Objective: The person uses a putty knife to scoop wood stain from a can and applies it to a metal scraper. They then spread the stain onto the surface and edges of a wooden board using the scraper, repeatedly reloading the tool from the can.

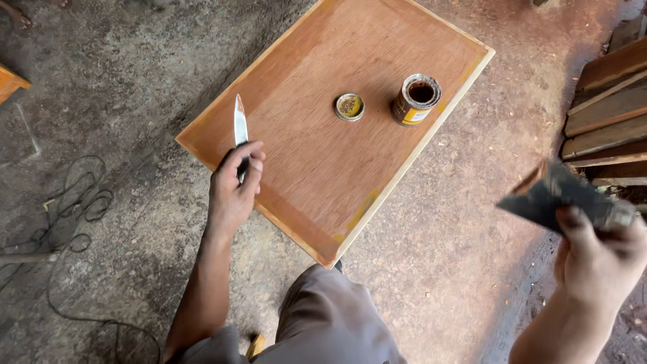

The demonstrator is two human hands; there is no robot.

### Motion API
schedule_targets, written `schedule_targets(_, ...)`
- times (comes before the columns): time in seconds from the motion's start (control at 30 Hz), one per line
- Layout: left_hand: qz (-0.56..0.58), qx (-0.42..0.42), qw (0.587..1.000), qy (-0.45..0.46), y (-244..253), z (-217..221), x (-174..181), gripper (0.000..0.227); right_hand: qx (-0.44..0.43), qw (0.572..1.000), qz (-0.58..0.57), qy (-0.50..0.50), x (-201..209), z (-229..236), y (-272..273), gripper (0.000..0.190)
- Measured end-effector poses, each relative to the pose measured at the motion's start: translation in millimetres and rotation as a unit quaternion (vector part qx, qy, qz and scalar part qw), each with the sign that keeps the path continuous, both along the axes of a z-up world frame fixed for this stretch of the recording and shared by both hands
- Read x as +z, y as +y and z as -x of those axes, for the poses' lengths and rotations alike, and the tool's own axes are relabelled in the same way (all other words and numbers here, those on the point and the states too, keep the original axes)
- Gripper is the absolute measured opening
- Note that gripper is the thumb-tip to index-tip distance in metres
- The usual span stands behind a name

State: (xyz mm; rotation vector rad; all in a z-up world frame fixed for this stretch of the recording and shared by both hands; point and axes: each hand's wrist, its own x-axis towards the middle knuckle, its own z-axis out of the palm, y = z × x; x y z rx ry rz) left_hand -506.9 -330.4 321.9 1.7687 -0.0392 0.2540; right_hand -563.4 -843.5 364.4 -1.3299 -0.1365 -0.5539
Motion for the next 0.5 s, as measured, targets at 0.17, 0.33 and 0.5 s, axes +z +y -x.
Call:
schedule_targets(0.17,-0.011,0.039,0.999,0.016,-8.6,35.8,-2.2,0.038,-0.037,0.959,0.273,0.070,51.6,-123.5,23.9,0.014)
schedule_targets(0.33,0.018,0.214,0.973,0.083,-6.5,101.9,-14.1,0.038,0.108,0.906,0.410,0.007,47.6,-291.1,72.7,0.016)
schedule_targets(0.5,0.061,0.392,0.910,0.119,-30.1,174.9,-12.6,0.039,0.062,0.817,0.569,-0.069,-11.9,-444.5,140.3,0.022)
